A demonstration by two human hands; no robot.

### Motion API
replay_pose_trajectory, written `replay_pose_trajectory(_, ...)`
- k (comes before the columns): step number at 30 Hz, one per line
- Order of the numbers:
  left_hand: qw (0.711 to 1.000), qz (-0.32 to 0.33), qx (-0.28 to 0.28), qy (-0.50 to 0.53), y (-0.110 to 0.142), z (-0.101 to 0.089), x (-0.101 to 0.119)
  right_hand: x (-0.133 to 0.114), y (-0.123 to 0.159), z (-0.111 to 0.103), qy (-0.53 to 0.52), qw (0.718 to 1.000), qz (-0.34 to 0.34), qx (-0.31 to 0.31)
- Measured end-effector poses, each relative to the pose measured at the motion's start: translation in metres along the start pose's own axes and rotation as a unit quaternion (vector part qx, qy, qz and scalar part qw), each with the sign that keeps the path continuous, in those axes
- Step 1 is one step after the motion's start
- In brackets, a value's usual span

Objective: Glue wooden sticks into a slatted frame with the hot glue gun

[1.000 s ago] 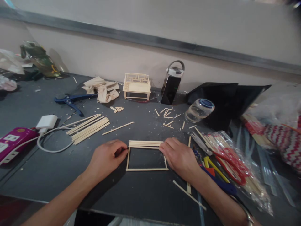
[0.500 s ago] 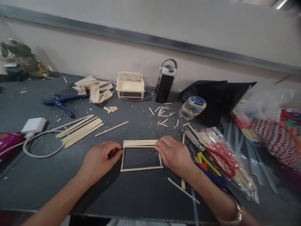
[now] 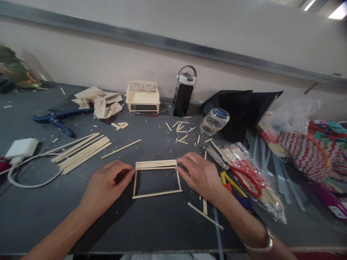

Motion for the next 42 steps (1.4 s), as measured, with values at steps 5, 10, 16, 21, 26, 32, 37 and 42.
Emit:
replay_pose_trajectory(5,0.988,0.132,-0.017,-0.075,-0.020,0.001,0.019,-0.003,0.000,0.002,0.003,1.000,-0.008,-0.008)
replay_pose_trajectory(10,0.975,0.185,-0.087,-0.084,-0.048,0.017,0.037,0.001,0.004,0.002,-0.027,0.999,0.007,-0.021)
replay_pose_trajectory(16,0.971,0.192,-0.131,-0.052,-0.058,0.033,0.041,0.008,0.007,0.004,-0.058,0.997,0.041,-0.031)
replay_pose_trajectory(21,0.976,0.175,-0.128,-0.025,-0.057,0.037,0.038,0.007,0.007,0.005,-0.088,0.995,0.044,-0.028)
replay_pose_trajectory(26,0.975,0.180,-0.128,-0.024,-0.057,0.040,0.036,0.008,0.008,0.005,-0.089,0.995,0.044,-0.027)
replay_pose_trajectory(32,0.976,0.184,-0.117,-0.008,-0.057,0.042,0.035,0.007,0.007,0.004,-0.080,0.996,0.027,-0.030)
replay_pose_trajectory(37,0.977,0.181,-0.115,-0.011,-0.057,0.043,0.035,0.007,0.005,0.002,-0.084,0.995,0.030,-0.037)
replay_pose_trajectory(42,0.977,0.181,-0.114,-0.014,-0.057,0.043,0.035,0.007,0.006,0.004,-0.082,0.995,0.033,-0.034)
Point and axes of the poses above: each hand's wrist, its own y-axis away from the middle knuckle, its own z-axis out of the palm, x = y × z, the point moved 1 cm from there along -y, towards the middle knuckle, and after that the axes turned 11 degrees about y, right-handed, at the moved point
